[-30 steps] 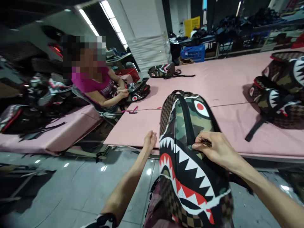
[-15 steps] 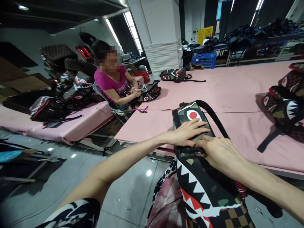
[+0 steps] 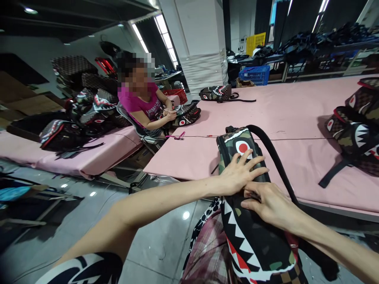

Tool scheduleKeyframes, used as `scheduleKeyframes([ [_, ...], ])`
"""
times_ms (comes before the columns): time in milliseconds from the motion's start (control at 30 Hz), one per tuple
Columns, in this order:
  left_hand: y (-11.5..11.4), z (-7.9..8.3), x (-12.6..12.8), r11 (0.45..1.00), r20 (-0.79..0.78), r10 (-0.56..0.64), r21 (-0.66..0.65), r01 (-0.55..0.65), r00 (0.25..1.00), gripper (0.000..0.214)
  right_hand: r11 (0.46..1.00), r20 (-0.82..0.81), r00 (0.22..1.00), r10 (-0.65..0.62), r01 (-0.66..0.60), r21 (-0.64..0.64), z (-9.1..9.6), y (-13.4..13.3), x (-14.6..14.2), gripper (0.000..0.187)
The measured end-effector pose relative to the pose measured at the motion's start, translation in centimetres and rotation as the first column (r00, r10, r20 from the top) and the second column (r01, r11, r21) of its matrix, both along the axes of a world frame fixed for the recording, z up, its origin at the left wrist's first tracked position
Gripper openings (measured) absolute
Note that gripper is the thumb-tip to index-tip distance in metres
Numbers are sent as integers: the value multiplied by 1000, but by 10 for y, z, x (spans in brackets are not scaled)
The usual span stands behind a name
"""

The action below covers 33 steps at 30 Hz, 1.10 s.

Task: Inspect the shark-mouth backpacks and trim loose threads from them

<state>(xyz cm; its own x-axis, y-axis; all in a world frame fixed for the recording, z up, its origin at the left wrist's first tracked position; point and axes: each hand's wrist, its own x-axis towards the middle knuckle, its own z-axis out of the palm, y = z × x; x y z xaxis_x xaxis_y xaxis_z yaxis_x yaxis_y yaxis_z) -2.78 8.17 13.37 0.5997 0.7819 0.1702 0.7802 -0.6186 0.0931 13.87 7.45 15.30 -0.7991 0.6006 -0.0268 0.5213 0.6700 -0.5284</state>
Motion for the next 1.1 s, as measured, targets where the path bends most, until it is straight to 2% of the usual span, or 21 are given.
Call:
scheduleKeyframes([
  [100, 2, -7, 7, 998, 4, 43, 42, -43, 999, 54, 998, -36, 998, 53, -55, -43, -1, 4, 2, 18],
  [167, 4, -4, 7, 998, 4, 35, 43, -35, 999, 58, 997, -29, 997, 71, -72, -21, -2, 8, 6, 14],
  [233, 3, 4, 1, 999, 14, 25, 47, -26, 1000, 66, 996, 16, 998, 63, -64, 68, -2, 11, 12, 15],
  [300, -2, 12, -11, 998, 53, 8, 56, -11, 999, 62, 983, 104, 993, 50, -68, 173, -1, 12, 18, 26],
  [367, -11, 18, -26, 998, 106, -47, 39, 43, 993, 42, 968, 187, 981, 55, -98, 230, 3, 10, 22, 28],
  [433, -21, 18, -41, 989, 121, -142, -15, 145, 982, 27, 965, 215, 973, 84, -133, 225, 8, 5, 24, 24],
  [533, -33, 9, -53, 979, 80, -198, -23, 200, 977, 36, 953, 185, 979, 86, -135, 272, 9, -8, 22, 14],
  [600, -39, 1, -51, 987, 71, -159, 20, 158, 985, 41, 905, 162, 985, 56, -119, 409, 3, -20, 22, 7],
  [700, -46, -12, -42, 990, 89, -102, 108, 93, 991, 35, 766, 88, 995, 51, -96, 636, -13, -41, 26, 21],
  [767, -49, -18, -37, 985, 105, -87, 155, 70, 991, 30, 691, 36, 997, 71, -75, 718, -22, -51, 29, 26],
  [800, -49, -19, -35, 985, 109, -85, 161, 67, 990, 29, 671, 26, 997, 79, -72, 738, -26, -54, 31, 27],
  [967, -55, -15, -34, 991, 150, -119, 77, 109, 981, 36, 646, 8, 997, 82, -59, 761, -30, -55, 33, 27],
  [1033, -61, -14, -31, 995, 176, -91, 50, 84, 980, 34, 647, -3, 997, 82, -50, 761, -30, -56, 33, 27],
  [1100, -68, -19, -25, 997, 197, -34, 81, 18, 980, 24, 647, -9, 996, 87, -50, 761, -32, -57, 33, 27],
])
